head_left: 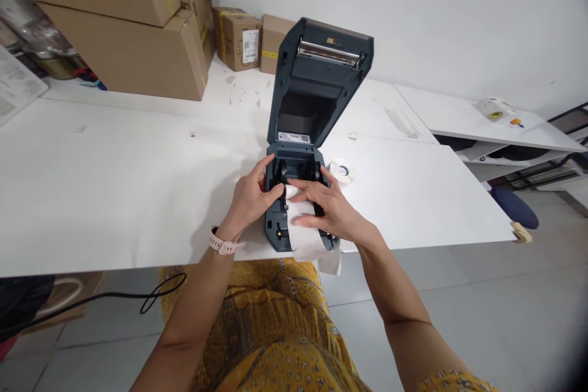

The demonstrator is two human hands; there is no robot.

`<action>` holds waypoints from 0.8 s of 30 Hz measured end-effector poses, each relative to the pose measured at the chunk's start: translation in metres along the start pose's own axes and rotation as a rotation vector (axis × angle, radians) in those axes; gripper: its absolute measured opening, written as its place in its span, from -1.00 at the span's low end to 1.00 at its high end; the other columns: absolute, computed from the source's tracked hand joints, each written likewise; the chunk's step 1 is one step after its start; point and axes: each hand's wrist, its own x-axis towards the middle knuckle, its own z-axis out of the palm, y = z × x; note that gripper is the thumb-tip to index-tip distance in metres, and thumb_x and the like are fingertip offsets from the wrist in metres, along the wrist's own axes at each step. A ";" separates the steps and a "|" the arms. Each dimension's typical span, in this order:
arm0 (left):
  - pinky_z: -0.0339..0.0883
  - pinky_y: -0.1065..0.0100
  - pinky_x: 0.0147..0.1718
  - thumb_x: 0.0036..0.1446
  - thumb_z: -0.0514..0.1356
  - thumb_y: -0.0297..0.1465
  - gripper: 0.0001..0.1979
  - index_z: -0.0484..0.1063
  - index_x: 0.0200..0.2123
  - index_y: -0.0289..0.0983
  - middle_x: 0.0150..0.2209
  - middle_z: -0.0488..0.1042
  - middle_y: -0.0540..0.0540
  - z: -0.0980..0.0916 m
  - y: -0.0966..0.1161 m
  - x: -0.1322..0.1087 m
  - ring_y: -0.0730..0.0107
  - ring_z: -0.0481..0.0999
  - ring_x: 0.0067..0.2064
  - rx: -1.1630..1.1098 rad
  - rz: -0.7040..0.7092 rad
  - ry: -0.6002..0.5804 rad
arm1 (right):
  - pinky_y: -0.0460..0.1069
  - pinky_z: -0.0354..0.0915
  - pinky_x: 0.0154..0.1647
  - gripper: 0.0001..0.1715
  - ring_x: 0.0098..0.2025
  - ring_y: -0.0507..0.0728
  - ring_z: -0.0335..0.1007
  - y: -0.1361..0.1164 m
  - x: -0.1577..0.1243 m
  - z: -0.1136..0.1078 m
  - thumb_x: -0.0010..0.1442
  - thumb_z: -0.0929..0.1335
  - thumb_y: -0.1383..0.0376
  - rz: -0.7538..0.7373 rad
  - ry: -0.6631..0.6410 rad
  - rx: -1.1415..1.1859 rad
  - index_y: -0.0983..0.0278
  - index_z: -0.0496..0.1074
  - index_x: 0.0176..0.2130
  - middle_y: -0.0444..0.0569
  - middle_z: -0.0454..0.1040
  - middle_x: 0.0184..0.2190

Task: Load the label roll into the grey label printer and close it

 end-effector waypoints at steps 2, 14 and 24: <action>0.10 0.36 -0.43 0.14 0.25 -0.30 -0.32 0.30 0.34 -0.25 -0.56 0.23 0.14 0.000 0.000 0.000 0.43 0.25 -0.49 -0.001 0.005 -0.002 | 0.39 -0.33 0.55 -0.53 0.33 0.26 0.39 0.001 0.000 0.000 0.25 0.44 -0.06 -0.011 0.002 -0.006 0.17 0.48 -0.01 0.08 0.45 0.29; 0.11 0.36 -0.44 0.16 0.25 -0.29 -0.31 0.29 0.35 -0.26 -0.57 0.21 0.15 -0.001 0.000 -0.001 0.44 0.24 -0.49 -0.007 0.018 -0.011 | 0.39 -0.29 0.54 -0.50 0.34 0.27 0.37 0.001 -0.001 0.000 0.22 0.44 -0.09 -0.012 0.007 0.005 0.16 0.47 -0.01 0.08 0.44 0.30; 0.10 0.37 -0.44 0.15 0.26 -0.29 -0.32 0.31 0.34 -0.26 -0.58 0.21 0.15 -0.001 0.002 -0.001 0.45 0.23 -0.50 -0.007 0.017 -0.007 | 0.42 -0.26 0.52 -0.53 0.33 0.28 0.38 -0.001 -0.002 0.000 0.23 0.44 -0.09 0.000 0.015 0.006 0.14 0.48 -0.03 0.06 0.45 0.29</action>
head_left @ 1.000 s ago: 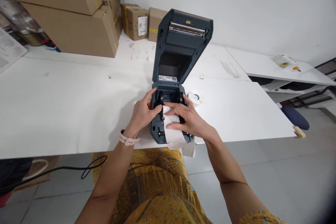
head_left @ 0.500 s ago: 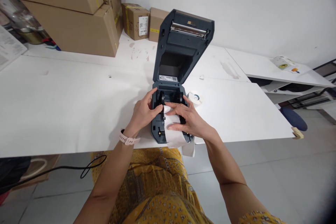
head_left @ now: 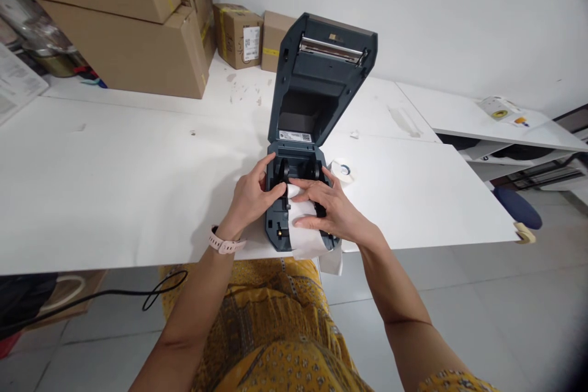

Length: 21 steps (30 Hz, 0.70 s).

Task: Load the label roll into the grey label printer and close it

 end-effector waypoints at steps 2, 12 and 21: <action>0.10 0.37 -0.44 0.15 0.27 -0.29 -0.32 0.31 0.34 -0.26 -0.58 0.21 0.15 0.000 0.000 0.000 0.45 0.23 -0.50 0.002 0.000 0.001 | 0.42 -0.26 0.53 -0.53 0.33 0.28 0.38 0.001 0.000 0.001 0.22 0.44 -0.09 -0.001 0.002 0.004 0.14 0.48 -0.03 0.07 0.45 0.29; 0.36 0.26 -0.24 0.23 0.22 -0.27 -0.55 0.42 0.17 -0.25 -0.35 0.48 -0.04 0.002 0.010 -0.023 0.27 0.46 -0.27 0.236 0.212 0.318 | 0.39 -0.27 0.53 -0.46 0.36 0.28 0.33 0.003 0.000 0.001 0.22 0.44 -0.11 0.016 -0.004 0.048 0.13 0.45 0.03 0.07 0.49 0.25; -0.14 -0.24 0.43 0.43 -0.08 0.02 -0.26 0.07 0.42 -0.42 0.30 0.40 -0.41 0.023 0.024 -0.087 -0.09 0.31 0.39 0.426 0.714 -0.091 | 0.37 -0.28 0.54 -0.20 0.31 0.25 0.39 0.007 -0.001 0.004 0.29 0.38 -0.11 -0.014 0.008 0.051 0.09 0.17 0.36 0.07 0.46 0.26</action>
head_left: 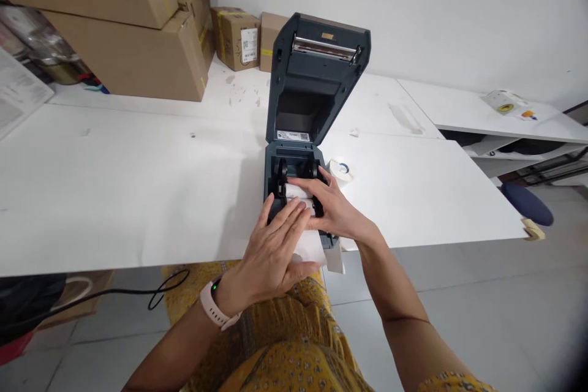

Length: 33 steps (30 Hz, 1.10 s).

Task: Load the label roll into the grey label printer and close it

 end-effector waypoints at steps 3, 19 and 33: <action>-0.19 -0.24 0.45 0.33 -0.12 0.20 -0.04 -0.10 0.48 -0.44 0.33 0.34 -0.46 0.000 -0.006 -0.003 -0.10 0.28 0.41 -0.008 0.018 -0.064 | 0.38 -0.26 0.54 -0.15 0.30 0.26 0.39 0.001 0.001 -0.002 0.26 0.41 -0.09 -0.013 -0.016 -0.012 0.06 0.14 0.39 0.04 0.45 0.28; -0.03 -0.25 0.44 0.43 0.05 -0.34 -0.50 0.16 0.34 -0.44 0.31 0.39 -0.37 -0.006 -0.015 -0.003 0.01 0.32 0.39 0.175 0.111 -0.169 | 0.35 -0.22 0.52 -0.01 0.44 0.28 0.20 0.006 0.000 -0.006 0.14 0.47 -0.17 -0.093 -0.072 -0.040 0.12 0.20 0.38 0.17 0.27 0.41; 0.02 -0.13 0.44 0.39 0.07 -0.38 -0.53 0.24 0.29 -0.46 0.30 0.42 -0.33 -0.008 -0.010 -0.004 0.04 0.34 0.39 0.149 0.110 -0.132 | 0.38 -0.24 0.52 0.06 0.47 0.32 0.15 0.007 -0.001 -0.009 0.09 0.46 -0.24 -0.084 -0.109 -0.004 0.12 0.20 0.39 0.16 0.23 0.43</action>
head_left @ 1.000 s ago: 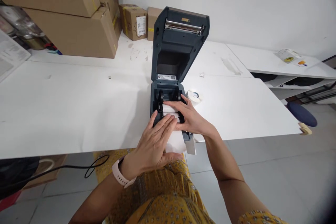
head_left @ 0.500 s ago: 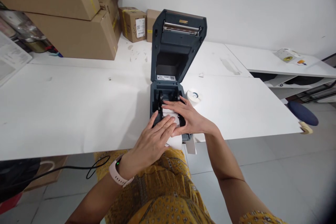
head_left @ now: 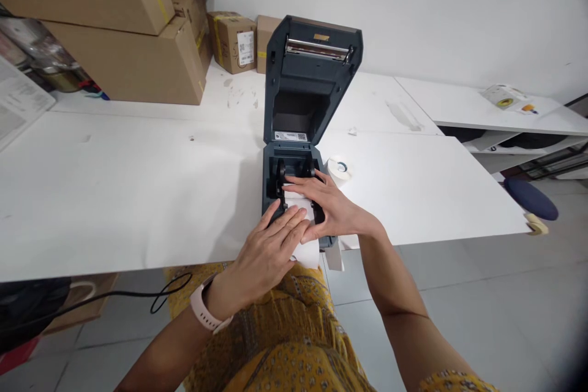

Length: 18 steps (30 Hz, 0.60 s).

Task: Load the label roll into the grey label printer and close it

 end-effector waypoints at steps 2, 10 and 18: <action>0.04 -0.15 0.42 0.40 0.09 -0.24 -0.46 0.22 0.31 -0.43 0.30 0.41 -0.33 -0.005 0.002 -0.001 0.03 0.33 0.38 -0.047 -0.019 0.002 | 0.38 -0.23 0.54 0.07 0.46 0.32 0.17 -0.001 -0.004 -0.009 0.09 0.43 -0.29 -0.014 0.018 0.097 0.08 0.20 0.39 0.10 0.26 0.42; 0.42 0.01 -0.04 0.39 0.05 -0.26 -0.69 0.40 -0.40 -0.22 -0.50 0.43 -0.02 -0.029 0.029 -0.025 0.31 0.46 -0.39 -0.424 -0.139 0.495 | 0.19 0.17 0.46 -0.28 0.35 0.12 0.32 0.013 0.061 -0.095 0.40 0.15 -0.22 0.108 1.003 0.340 0.13 0.25 0.30 0.00 0.35 0.34; 0.38 0.11 -0.26 0.34 0.02 -0.42 -0.68 0.42 -0.46 -0.23 -0.56 0.37 -0.02 -0.007 0.025 -0.050 0.34 0.37 -0.48 -0.478 -0.409 0.858 | 0.11 0.37 0.32 0.03 0.32 0.15 0.39 0.043 0.121 -0.130 0.31 -0.22 -0.31 0.244 0.784 0.276 0.05 0.33 0.26 -0.09 0.43 0.30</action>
